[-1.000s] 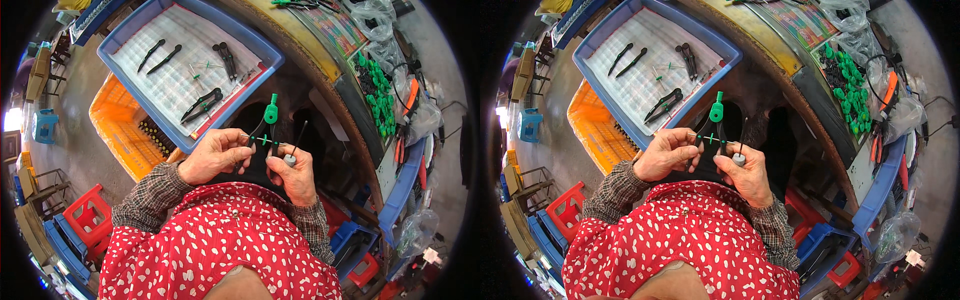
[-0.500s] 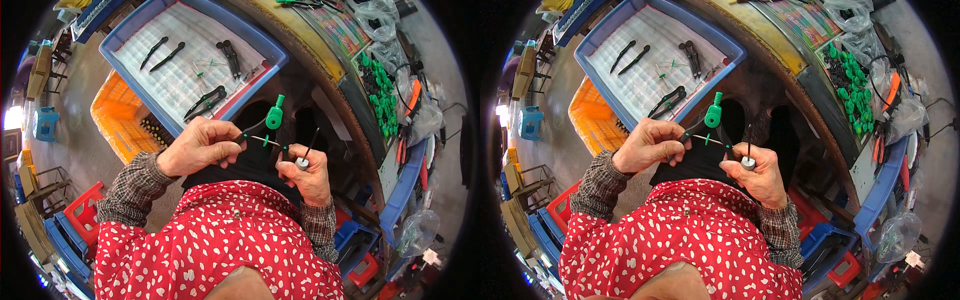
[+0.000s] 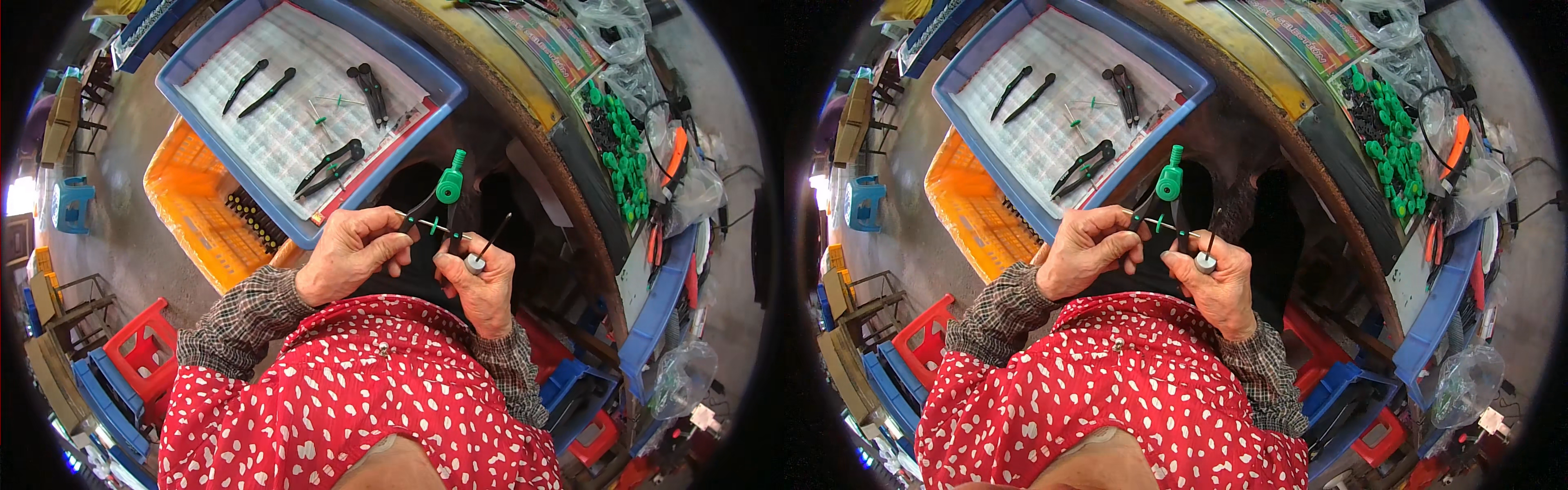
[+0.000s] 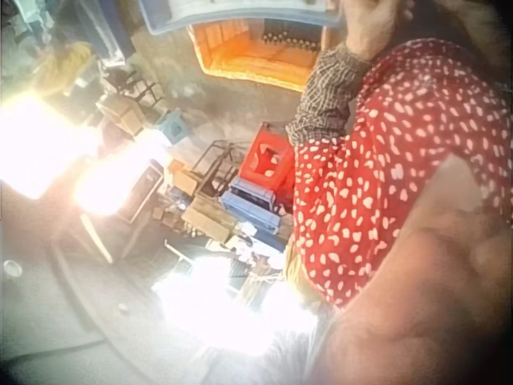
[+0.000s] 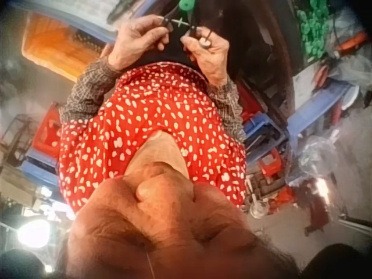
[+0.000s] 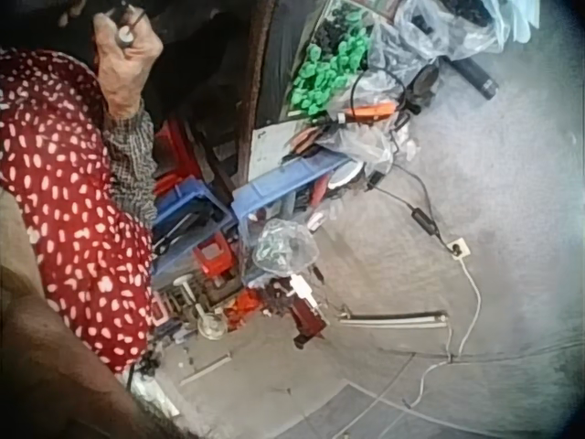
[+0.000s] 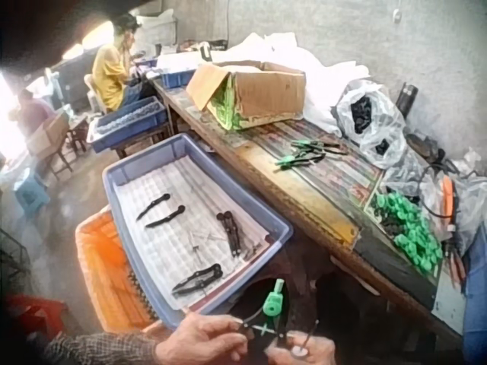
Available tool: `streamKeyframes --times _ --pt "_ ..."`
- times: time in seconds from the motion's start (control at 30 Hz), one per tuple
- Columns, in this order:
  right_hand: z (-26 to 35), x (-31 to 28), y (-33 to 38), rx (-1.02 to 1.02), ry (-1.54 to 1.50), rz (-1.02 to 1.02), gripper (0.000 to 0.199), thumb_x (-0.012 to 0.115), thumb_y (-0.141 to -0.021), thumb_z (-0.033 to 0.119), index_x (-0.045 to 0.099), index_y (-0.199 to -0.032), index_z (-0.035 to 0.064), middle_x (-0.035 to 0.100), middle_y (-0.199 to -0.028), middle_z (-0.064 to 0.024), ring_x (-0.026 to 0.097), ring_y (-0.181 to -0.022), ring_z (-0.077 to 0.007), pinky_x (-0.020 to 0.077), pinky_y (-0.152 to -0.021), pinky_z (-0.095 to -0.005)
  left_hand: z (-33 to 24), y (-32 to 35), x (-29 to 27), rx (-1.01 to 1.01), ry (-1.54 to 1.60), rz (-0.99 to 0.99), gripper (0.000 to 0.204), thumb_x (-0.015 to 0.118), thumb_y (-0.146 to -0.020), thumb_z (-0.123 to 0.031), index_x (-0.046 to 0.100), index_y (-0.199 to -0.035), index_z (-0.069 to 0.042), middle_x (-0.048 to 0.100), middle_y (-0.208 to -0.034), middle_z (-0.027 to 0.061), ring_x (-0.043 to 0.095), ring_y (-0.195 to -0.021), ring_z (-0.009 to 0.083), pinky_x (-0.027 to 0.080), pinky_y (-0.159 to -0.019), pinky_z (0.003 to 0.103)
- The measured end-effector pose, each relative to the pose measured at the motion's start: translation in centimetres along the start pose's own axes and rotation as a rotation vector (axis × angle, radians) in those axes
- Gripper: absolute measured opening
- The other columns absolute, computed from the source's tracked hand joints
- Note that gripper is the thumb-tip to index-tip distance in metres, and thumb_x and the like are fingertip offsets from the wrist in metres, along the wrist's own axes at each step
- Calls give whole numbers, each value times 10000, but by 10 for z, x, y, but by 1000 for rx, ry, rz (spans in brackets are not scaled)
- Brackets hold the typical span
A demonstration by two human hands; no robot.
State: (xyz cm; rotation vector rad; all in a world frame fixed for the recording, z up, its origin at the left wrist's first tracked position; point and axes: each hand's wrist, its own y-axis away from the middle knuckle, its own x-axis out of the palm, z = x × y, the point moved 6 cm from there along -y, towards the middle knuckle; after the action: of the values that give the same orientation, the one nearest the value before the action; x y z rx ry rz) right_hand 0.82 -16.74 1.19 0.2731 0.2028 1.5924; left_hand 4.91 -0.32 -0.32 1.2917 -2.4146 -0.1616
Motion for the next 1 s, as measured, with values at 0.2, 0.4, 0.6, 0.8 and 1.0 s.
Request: streamKeyframes --times 0.2,0.4,0.6,0.8,1.0 --pt "-2 1 -4 -69 -1 -52 108 676 -890 94 626 -839 13 573 -654 32 484 -525 -10 364 -450 -169 8 -6 12 67 66 -66 168 566 -970 -119 605 -1052 23 651 -791 48 609 -650 67 422 -499 151" --pt "-4 0 -6 -125 -43 -112 89 662 -903 88 636 -878 7 594 -676 26 499 -546 -13 377 -464 -168 8 -14 23 109 116 -76 179 571 -962 -88 596 -1076 47 646 -815 48 595 -672 66 467 -559 172" --pt "-6 -5 -4 -101 -9 -109 101 669 -905 99 647 -920 2 610 -698 22 502 -552 -14 386 -473 -165 1 -14 22 34 -62 14 215 581 -960 -100 572 -1128 34 648 -874 48 616 -739 75 508 -647 194" --pt "-3 0 -4 -55 -41 -66 127 687 -891 100 665 -968 2 607 -698 26 495 -553 -9 376 -475 -163 -17 -16 7 173 18 38 361 617 -945 -158 528 -1245 21 623 -1050 32 582 -908 77 492 -793 233" --pt "-8 7 -5 0 -56 0 151 697 -876 85 672 -1000 3 596 -692 40 478 -544 -3 363 -473 -161 -20 -27 6 157 56 19 317 602 -953 -154 566 -1213 25 629 -1050 23 568 -880 67 483 -785 237"
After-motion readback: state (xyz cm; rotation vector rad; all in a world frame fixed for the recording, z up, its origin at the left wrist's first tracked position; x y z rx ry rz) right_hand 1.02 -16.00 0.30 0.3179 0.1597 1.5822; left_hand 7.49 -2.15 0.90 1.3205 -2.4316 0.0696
